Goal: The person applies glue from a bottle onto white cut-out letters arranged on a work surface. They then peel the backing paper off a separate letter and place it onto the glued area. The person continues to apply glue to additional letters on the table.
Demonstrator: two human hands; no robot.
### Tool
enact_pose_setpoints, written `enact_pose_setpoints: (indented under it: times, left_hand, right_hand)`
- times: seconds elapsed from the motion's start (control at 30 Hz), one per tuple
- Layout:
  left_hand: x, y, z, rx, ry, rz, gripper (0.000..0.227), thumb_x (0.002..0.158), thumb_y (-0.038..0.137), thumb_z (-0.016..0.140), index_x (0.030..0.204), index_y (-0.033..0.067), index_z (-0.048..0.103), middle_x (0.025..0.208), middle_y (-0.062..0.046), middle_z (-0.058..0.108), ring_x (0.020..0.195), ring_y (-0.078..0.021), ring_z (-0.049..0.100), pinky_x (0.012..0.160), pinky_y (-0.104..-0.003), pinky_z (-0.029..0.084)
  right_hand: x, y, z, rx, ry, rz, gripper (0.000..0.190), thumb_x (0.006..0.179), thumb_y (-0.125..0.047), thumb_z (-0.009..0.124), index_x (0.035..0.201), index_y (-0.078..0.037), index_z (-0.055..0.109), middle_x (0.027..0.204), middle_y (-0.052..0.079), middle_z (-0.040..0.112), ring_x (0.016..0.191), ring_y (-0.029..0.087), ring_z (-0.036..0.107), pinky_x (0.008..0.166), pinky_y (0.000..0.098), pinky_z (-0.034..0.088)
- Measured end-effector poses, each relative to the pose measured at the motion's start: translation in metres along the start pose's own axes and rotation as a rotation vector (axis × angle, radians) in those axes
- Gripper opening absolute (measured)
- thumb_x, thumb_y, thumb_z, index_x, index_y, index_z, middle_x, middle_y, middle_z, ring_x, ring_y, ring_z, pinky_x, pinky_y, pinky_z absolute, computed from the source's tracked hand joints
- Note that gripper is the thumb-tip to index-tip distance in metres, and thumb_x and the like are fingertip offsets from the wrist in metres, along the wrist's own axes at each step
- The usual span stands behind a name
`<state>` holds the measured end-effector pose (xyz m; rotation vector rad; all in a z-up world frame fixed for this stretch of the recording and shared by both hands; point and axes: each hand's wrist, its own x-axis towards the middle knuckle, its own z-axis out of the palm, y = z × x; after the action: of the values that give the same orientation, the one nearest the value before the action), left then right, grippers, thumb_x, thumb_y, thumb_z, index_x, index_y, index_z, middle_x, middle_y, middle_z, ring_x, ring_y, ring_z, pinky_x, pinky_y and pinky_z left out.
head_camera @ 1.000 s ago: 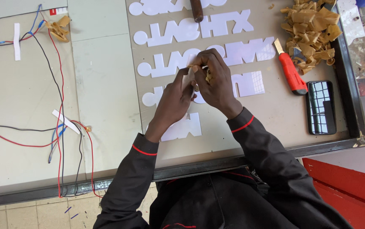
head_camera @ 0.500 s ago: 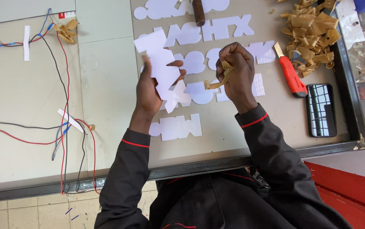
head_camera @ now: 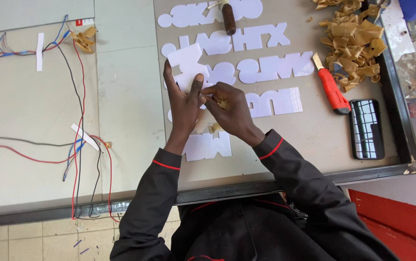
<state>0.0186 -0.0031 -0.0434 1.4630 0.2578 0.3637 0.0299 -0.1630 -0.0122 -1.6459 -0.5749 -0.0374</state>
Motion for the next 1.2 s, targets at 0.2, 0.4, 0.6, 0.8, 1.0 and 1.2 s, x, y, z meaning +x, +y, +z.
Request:
enact_pose_setpoints:
  times: [0.2,0.4,0.6,0.8,1.0,1.2]
  left_hand:
    - [-0.004,0.045,-0.004,-0.081,-0.063,-0.067,0.081,0.116,0.042,0.068,0.181,0.0323,0.021,0.107,-0.009,0.07,0.084,-0.0184,0.077,0.07,-0.032,0.075]
    - [-0.023,0.025,0.015,0.111,-0.187,0.09,0.081,0.127,0.056,0.05,0.187,0.0232,0.007,0.186,-0.027,0.021,0.174,-0.0505,0.023,0.142,-0.066,0.028]
    - [0.011,-0.021,0.002,-0.27,-0.338,-0.115,0.08,0.118,0.071,0.045,0.176,0.0168,0.039,0.154,-0.019,0.069,0.113,-0.0247,0.082,0.088,-0.042,0.072]
    - [-0.013,0.061,-0.006,-0.46,-0.48,-0.325,0.097,0.097,0.097,0.031,0.145,0.0206,0.068,0.126,-0.015,0.083,0.094,-0.0306,0.087,0.093,-0.051,0.071]
    - [-0.048,0.027,0.01,-0.122,-0.554,-0.12,0.089,0.113,0.083,0.032,0.181,0.0267,0.035,0.178,-0.015,0.051,0.149,-0.0394,0.063,0.12,-0.063,0.05]
    - [-0.033,0.036,0.018,-0.18,-0.707,0.029,0.114,0.105,0.09,0.044,0.182,0.0081,0.025,0.149,-0.019,0.063,0.128,-0.0266,0.062,0.117,-0.045,0.053]
  right_hand:
    - [0.013,-0.02,-0.031,0.108,0.014,0.205,0.026,0.113,-0.013,0.077,0.133,0.001,0.078,0.074,0.004,0.061,0.066,0.011,0.065,0.059,0.0258,0.055]
    - [-0.008,0.028,-0.007,-0.107,-0.001,0.18,0.036,0.11,-0.018,0.079,0.142,-0.002,0.079,0.075,0.008,0.067,0.066,0.02,0.07,0.064,0.0408,0.054]
    - [-0.012,0.002,0.005,-0.319,-0.164,-0.113,0.043,0.108,0.002,0.072,0.151,0.004,0.073,0.086,0.022,0.077,0.074,0.04,0.079,0.067,0.0448,0.06]
    - [0.012,-0.01,-0.028,-0.223,0.118,-0.247,0.02,0.102,0.009,0.08,0.119,-0.001,0.084,0.101,0.016,0.076,0.075,0.031,0.073,0.069,0.0416,0.057]
    - [0.02,-0.026,-0.043,-0.138,0.322,-0.335,0.013,0.109,0.012,0.075,0.117,0.004,0.081,0.098,0.014,0.075,0.077,0.026,0.079,0.064,0.0344,0.057]
    - [0.018,-0.027,-0.045,-0.123,0.37,-0.346,0.012,0.108,0.011,0.077,0.117,0.004,0.08,0.098,0.016,0.077,0.069,0.018,0.066,0.063,0.0329,0.05]
